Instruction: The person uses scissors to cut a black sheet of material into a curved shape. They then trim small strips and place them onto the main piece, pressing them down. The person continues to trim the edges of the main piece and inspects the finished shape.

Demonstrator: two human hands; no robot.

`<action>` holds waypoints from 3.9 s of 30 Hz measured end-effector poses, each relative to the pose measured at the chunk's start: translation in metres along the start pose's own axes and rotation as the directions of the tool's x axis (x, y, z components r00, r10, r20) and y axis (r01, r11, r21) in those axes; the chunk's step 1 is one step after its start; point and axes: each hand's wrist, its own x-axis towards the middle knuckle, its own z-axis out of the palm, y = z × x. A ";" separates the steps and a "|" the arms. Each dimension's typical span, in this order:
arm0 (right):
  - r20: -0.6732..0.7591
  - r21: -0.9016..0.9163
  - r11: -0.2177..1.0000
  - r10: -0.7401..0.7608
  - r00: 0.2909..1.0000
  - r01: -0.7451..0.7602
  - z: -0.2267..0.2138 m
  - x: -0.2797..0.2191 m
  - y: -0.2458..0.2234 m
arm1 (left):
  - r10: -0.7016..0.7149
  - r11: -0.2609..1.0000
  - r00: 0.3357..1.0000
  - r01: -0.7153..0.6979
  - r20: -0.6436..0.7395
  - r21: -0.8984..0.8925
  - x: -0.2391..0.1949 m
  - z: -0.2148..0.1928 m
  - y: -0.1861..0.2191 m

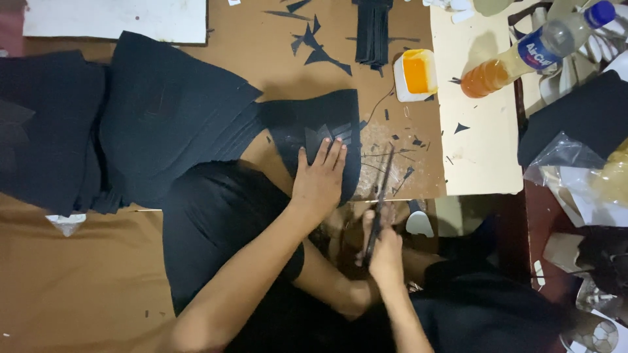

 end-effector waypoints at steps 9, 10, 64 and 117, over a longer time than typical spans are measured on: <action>0.242 -0.335 0.939 0.013 0.970 0.071 -0.002 0.024 0.015 | -0.066 0.995 0.952 0.038 -0.299 -0.096 0.010 -0.019 -0.003; 0.243 -0.334 0.940 0.011 0.970 0.073 -0.003 0.020 0.003 | -0.066 0.995 0.951 0.039 -0.301 -0.094 0.012 -0.009 -0.005; 0.287 0.179 0.984 -0.050 0.956 -0.002 -0.003 0.025 -0.006 | -0.110 0.994 0.994 0.110 -0.023 0.000 0.016 -0.014 -0.003; -0.047 -0.329 0.935 -0.156 0.987 0.132 0.016 0.022 -0.022 | -0.100 0.995 0.993 0.100 0.056 0.018 0.006 -0.037 -0.003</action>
